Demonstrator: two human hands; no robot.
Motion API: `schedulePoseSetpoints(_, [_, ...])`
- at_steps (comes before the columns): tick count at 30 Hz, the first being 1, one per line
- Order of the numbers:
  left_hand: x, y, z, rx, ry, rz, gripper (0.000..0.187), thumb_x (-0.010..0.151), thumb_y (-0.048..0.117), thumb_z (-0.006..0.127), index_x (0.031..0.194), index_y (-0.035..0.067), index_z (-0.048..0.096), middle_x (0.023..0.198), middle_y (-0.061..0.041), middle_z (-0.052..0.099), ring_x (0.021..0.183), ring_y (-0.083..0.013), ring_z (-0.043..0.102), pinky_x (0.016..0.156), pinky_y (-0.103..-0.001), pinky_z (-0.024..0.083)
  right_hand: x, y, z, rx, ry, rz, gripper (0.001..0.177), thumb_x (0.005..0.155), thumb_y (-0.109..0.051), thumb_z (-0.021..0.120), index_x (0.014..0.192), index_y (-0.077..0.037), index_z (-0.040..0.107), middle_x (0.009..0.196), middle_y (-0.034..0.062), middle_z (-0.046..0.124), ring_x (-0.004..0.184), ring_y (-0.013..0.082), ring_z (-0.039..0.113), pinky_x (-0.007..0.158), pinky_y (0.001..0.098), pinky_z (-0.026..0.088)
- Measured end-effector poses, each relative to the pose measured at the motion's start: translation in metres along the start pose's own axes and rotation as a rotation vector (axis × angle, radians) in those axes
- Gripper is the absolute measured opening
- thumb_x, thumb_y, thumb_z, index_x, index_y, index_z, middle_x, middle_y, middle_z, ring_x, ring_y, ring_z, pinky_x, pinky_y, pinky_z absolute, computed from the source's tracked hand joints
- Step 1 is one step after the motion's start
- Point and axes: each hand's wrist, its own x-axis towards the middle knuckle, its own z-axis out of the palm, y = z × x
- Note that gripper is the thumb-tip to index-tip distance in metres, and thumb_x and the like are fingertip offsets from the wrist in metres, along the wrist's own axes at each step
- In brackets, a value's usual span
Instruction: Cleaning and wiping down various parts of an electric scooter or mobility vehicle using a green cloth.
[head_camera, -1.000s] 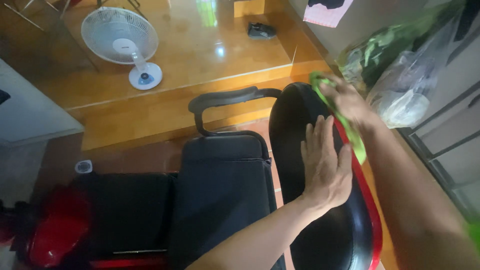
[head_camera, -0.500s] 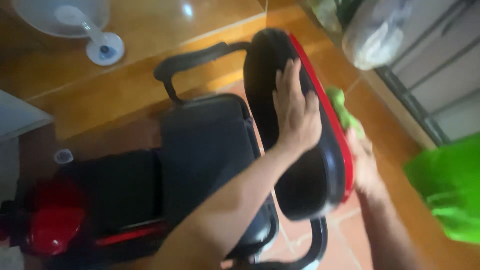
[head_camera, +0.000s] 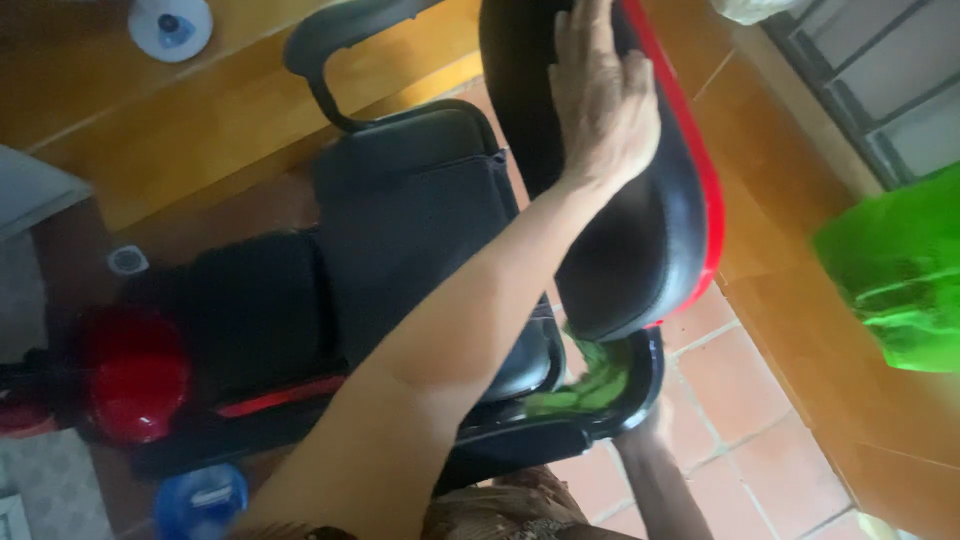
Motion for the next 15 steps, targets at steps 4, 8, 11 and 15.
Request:
schedulePoseSetpoints(4, [-0.003, 0.002, 0.004, -0.023, 0.033, -0.008, 0.066, 0.103, 0.016, 0.049, 0.164, 0.015, 0.022, 0.168, -0.016, 0.025, 0.166, -0.0413, 0.017, 0.132, -0.072, 0.015, -0.069, -0.046, 0.031, 0.097, 0.0, -0.008, 0.057, 0.102, -0.05, 0.042, 0.143, -0.013, 0.053, 0.131, 0.0071, 0.066, 0.111, 0.0205, 0.066, 0.092, 0.0394, 0.054])
schedulePoseSetpoints(8, [0.0, -0.001, 0.006, -0.026, 0.063, -0.004, 0.065, 0.105, 0.018, 0.049, 0.163, 0.014, 0.021, 0.168, -0.018, 0.023, 0.162, -0.0383, 0.019, 0.133, -0.072, 0.017, -0.073, -0.019, -0.045, -0.479, 0.067, -0.414, 0.045, 0.119, -0.035, 0.051, 0.138, 0.004, 0.059, 0.123, 0.0214, 0.065, 0.113, 0.0286, 0.061, 0.103, 0.04, 0.049])
schedulePoseSetpoints(11, [0.002, -0.004, 0.011, -0.008, 0.027, -0.019, 0.062, 0.104, 0.018, 0.048, 0.161, 0.013, 0.025, 0.166, -0.018, 0.028, 0.161, -0.0374, 0.022, 0.133, -0.072, 0.019, -0.08, -0.044, -0.021, -0.924, 0.175, -0.369, 0.052, 0.104, -0.031, 0.052, 0.148, -0.005, 0.047, 0.123, 0.0165, 0.068, 0.107, 0.0258, 0.069, 0.096, 0.0385, 0.053])
schedulePoseSetpoints(15, [-0.013, -0.018, -0.014, -0.049, -0.075, 0.034, 0.069, 0.105, 0.028, 0.052, 0.165, 0.016, 0.02, 0.173, -0.018, 0.021, 0.162, -0.0425, 0.015, 0.132, -0.07, 0.016, -0.067, -0.09, 0.049, -0.922, -0.031, -0.814, 0.051, 0.107, -0.016, 0.054, 0.153, 0.003, 0.04, 0.135, 0.0244, 0.053, 0.126, 0.0342, 0.055, 0.108, 0.0418, 0.043])
